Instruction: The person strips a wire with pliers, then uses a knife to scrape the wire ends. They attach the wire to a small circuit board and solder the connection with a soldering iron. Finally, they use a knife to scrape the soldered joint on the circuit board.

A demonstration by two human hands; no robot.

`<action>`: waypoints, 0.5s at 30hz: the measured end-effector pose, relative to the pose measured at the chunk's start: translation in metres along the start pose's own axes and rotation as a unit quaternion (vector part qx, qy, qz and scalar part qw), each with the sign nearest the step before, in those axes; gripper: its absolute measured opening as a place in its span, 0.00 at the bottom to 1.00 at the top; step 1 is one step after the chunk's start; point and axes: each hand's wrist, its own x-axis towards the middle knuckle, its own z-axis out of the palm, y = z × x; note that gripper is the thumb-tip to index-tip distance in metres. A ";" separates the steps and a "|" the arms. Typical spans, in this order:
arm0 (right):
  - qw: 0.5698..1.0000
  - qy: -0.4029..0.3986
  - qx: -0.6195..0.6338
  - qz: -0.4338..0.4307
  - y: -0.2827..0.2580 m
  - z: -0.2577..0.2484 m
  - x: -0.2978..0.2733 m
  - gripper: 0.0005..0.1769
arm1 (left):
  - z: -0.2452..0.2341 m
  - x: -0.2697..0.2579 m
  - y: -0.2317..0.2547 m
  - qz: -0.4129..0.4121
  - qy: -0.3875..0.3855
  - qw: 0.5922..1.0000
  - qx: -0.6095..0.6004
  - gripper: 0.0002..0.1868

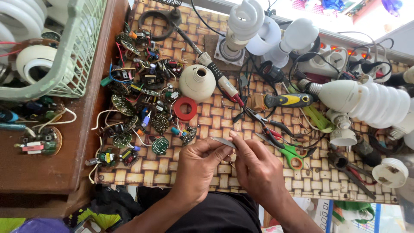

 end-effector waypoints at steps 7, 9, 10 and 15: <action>0.999 0.022 -0.039 0.001 -0.004 -0.005 0.009 0.18 | 0.005 -0.001 0.003 -0.002 0.013 1.000 0.011 0.02; 0.988 0.002 0.132 0.081 -0.007 -0.011 0.014 0.19 | 0.005 0.002 0.002 -0.015 0.037 0.998 -0.043 0.12; 0.987 -0.001 0.133 0.088 -0.007 -0.011 0.012 0.19 | 0.004 0.001 0.001 -0.023 0.038 0.998 -0.040 0.12; 0.998 -0.033 0.042 0.031 0.003 -0.003 0.002 0.22 | 0.003 0.002 -0.001 0.009 0.000 1.000 -0.001 0.08</action>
